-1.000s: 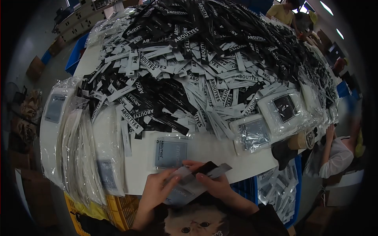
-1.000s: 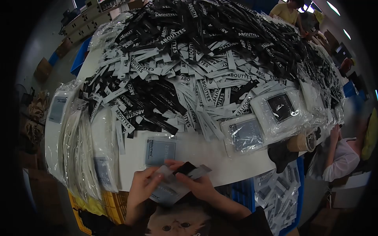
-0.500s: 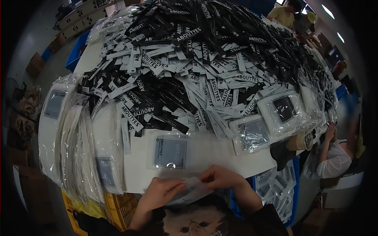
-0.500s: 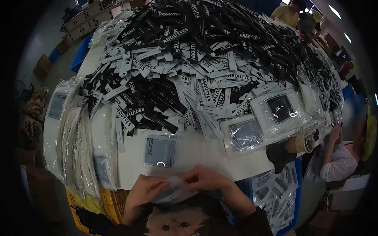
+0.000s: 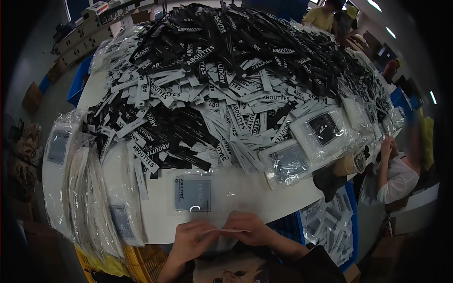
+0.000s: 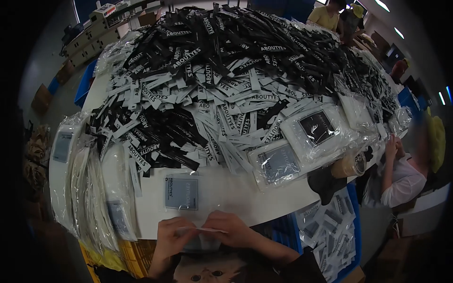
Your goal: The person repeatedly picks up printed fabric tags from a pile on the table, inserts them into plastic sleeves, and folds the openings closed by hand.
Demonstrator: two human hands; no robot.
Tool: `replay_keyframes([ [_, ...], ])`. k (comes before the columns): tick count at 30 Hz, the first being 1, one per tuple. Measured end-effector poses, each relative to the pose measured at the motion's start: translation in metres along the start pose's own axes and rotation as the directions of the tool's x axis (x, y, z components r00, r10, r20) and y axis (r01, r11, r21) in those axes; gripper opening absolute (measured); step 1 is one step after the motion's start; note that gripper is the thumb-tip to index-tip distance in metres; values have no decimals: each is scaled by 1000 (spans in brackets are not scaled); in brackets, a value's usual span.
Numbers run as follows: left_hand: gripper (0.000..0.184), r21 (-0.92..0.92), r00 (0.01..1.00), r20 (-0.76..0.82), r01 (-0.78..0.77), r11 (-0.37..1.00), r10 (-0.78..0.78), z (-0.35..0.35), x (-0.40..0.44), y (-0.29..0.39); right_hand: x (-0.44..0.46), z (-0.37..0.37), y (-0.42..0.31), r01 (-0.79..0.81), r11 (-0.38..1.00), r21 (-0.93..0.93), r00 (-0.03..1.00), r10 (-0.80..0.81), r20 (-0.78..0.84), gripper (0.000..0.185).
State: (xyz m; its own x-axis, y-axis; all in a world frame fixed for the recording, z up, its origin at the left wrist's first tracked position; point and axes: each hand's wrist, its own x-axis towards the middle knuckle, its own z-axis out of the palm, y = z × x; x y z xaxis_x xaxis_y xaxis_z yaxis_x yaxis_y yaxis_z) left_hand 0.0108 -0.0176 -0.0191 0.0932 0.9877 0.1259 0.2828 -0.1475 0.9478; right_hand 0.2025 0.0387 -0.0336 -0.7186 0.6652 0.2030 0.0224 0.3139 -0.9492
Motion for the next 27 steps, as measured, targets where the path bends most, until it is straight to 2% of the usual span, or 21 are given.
replay_keyframes([
  [1, 15, 88, 993, -55, -101, 991, 106, 2, 2, 4, 1, 0, -1, 84, 995, -57, 995, -87, -46, 8],
  [5, 19, 105, 989, -118, -76, 992, 88, 16, 3, -5, -1, -14, -3, 61, 998, 26, 988, -57, -145, 9],
  [7, 26, -2, 993, 22, -114, 994, 114, 21, 13, -6, -17, -33, -4, -214, 975, 59, 964, 221, -149, 12],
  [9, 30, 50, 992, 46, -122, 991, 119, 20, 16, -6, -36, -76, -24, -405, 914, 26, 902, 404, -153, 14],
  [11, 34, 99, 990, 68, -126, 987, 120, 19, 16, -11, -59, -119, -47, -433, 800, -415, 867, 495, 50, 21],
  [12, 36, 160, 996, 30, -83, 984, 79, 18, 16, -22, -57, -121, -56, -434, 798, -418, 867, 495, 46, 21],
  [14, 39, 211, 999, -10, -38, 977, 41, 23, 20, -34, -56, -125, -70, -479, 533, -697, 754, 656, -16, 36],
  [15, 41, 324, 993, -18, -108, 940, 120, 26, 24, -37, -49, -125, -59, -372, 624, -687, 842, 539, 34, 40],
  [16, 43, 433, 980, -17, -173, 885, 199, 30, 26, -40, -35, -120, -51, -386, 694, -608, 889, 455, -44, 36],
  [17, 43, 429, 980, -15, -175, 886, 201, 34, 27, -46, -20, -113, -42, -381, 762, -524, 920, 370, -130, 33],
  [18, 45, 448, 983, -9, -162, 880, 185, 36, 28, -53, -8, -109, -30, -336, 732, -593, 942, 248, -228, 29],
  [20, 47, 470, 986, -10, -144, 871, 169, 40, 29, -61, 22, -111, -5, -258, 698, -668, 959, 101, -265, 26],
  [23, 50, 531, 980, -36, -148, 835, 197, 41, 24, -65, 65, -103, 47, -235, 701, -674, 950, 19, -312, 26],
  [25, 50, 508, 978, -51, -148, 849, 201, 41, 25, -65, 83, -97, 81, -223, 419, -880, 964, -41, -263, 24],
  [26, 50, 511, 978, -58, -145, 847, 203, 40, 25, -65, 85, -97, 83, -215, 419, -882, 965, -46, -257, 24],
  [27, 49, 505, 976, -52, -157, 849, 212, 39, 24, -65, 88, -96, 76, -279, 487, -828, 959, 94, -268, 21],
])
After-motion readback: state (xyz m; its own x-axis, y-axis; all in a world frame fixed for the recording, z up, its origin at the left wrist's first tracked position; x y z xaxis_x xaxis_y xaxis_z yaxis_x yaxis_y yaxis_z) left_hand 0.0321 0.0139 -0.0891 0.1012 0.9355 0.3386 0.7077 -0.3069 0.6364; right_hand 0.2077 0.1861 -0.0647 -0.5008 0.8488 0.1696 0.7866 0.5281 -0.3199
